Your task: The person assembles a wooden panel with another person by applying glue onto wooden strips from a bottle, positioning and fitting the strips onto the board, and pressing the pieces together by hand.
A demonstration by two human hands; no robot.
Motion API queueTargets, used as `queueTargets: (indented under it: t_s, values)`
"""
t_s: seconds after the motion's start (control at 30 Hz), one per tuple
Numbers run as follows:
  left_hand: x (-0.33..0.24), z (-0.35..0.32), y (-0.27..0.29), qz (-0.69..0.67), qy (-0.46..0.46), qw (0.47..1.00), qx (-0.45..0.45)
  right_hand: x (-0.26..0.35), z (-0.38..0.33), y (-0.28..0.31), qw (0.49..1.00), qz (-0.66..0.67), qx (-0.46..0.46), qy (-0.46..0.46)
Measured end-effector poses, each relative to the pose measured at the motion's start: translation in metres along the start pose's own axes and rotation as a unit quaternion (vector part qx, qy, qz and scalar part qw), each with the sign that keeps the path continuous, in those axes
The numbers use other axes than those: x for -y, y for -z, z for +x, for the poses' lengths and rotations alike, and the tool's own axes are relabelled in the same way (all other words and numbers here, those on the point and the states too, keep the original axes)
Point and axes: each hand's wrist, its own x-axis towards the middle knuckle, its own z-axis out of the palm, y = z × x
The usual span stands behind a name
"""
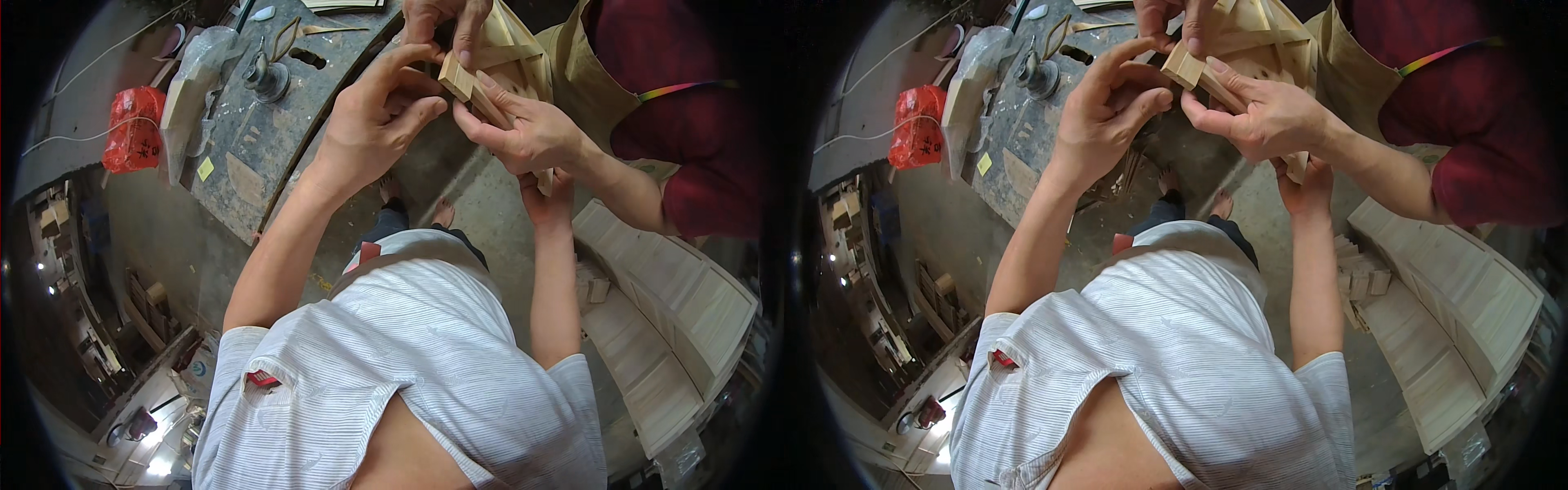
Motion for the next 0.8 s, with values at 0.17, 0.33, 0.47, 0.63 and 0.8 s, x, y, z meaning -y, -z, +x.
queueTargets:
  t_s: [0.17, 0.33, 0.47, 0.63, 0.8]
  values:
    - [0.043, -0.042, 0.019, 0.078, 0.067, 0.994, -0.045, 0.001, -0.001, -0.008, 1.000, 0.005, 0.017, -0.003]
    - [0.137, -0.114, 0.066, 0.121, 0.164, 0.974, -0.096, -0.006, -0.007, 0.024, 0.995, 0.001, 0.092, -0.027]
    - [0.202, -0.179, 0.125, 0.261, 0.266, 0.915, -0.155, -0.031, -0.022, 0.049, 0.997, -0.010, 0.026, -0.070]
    - [0.237, -0.232, 0.202, 0.360, 0.383, 0.840, -0.134, -0.063, -0.046, 0.094, 0.987, -0.023, -0.027, -0.155]
    - [0.283, -0.292, 0.245, 0.403, 0.467, 0.780, -0.102, -0.078, -0.067, 0.091, 0.982, -0.058, -0.062, -0.169]
